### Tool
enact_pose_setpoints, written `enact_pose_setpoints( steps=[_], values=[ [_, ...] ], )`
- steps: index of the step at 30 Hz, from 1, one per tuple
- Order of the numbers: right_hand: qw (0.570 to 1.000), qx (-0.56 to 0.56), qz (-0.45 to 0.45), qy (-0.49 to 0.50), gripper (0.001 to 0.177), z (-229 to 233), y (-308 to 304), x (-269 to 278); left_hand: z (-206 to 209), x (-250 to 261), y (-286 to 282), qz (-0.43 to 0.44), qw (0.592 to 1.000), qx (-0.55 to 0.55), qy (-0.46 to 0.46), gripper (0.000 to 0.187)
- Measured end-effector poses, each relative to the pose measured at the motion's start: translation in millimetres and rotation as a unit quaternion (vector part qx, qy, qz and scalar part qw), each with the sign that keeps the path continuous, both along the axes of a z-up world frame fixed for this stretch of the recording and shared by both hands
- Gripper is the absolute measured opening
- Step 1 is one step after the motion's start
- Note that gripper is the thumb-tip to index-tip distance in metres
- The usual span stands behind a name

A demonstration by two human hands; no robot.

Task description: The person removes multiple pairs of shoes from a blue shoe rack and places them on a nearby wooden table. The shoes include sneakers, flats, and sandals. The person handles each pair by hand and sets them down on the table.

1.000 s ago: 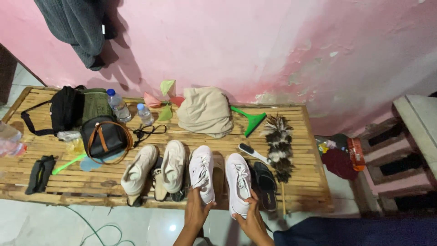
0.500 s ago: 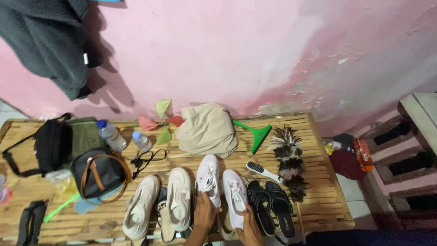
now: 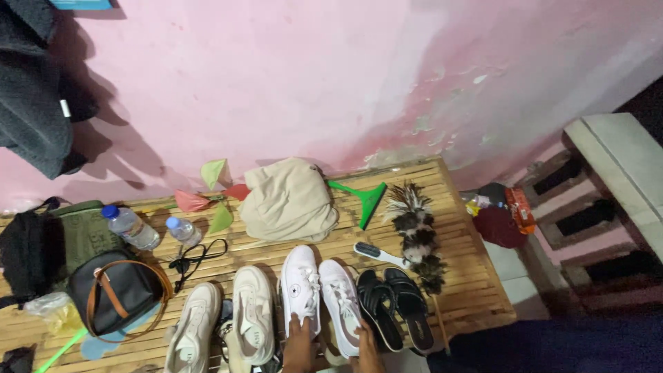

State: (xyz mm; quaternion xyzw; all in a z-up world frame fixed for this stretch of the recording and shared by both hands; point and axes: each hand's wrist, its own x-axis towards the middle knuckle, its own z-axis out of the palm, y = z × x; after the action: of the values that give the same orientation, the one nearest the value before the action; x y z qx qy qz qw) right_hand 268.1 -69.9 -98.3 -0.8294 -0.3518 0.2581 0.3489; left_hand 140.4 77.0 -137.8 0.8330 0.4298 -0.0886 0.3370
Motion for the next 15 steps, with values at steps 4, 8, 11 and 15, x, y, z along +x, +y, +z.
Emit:
enact_pose_setpoints(
  steps=[4, 8, 11, 15],
  values=[
    [0.995, 0.013, -0.044, 0.085, 0.098, 2.1, -17.1, -0.7, 3.0, -3.1, -23.1, -0.001, 0.999, 0.050, 0.013, 0.090],
    [0.996, 0.054, -0.059, 0.049, 0.097, 3.6, -68.5, 10.3, 21.6, -5.1, -50.0, 0.017, 0.991, 0.113, -0.065, 0.092],
    [0.988, 0.118, -0.090, -0.051, 0.093, -0.7, -120.6, 29.6, 53.4, 5.8, -76.4, 0.000, 0.965, 0.132, -0.227, 0.087],
    [0.959, 0.186, -0.210, -0.049, 0.082, -6.2, -206.7, 53.1, 105.5, 28.6, -131.1, -0.043, 0.927, 0.123, -0.352, 0.079]
  ],
)
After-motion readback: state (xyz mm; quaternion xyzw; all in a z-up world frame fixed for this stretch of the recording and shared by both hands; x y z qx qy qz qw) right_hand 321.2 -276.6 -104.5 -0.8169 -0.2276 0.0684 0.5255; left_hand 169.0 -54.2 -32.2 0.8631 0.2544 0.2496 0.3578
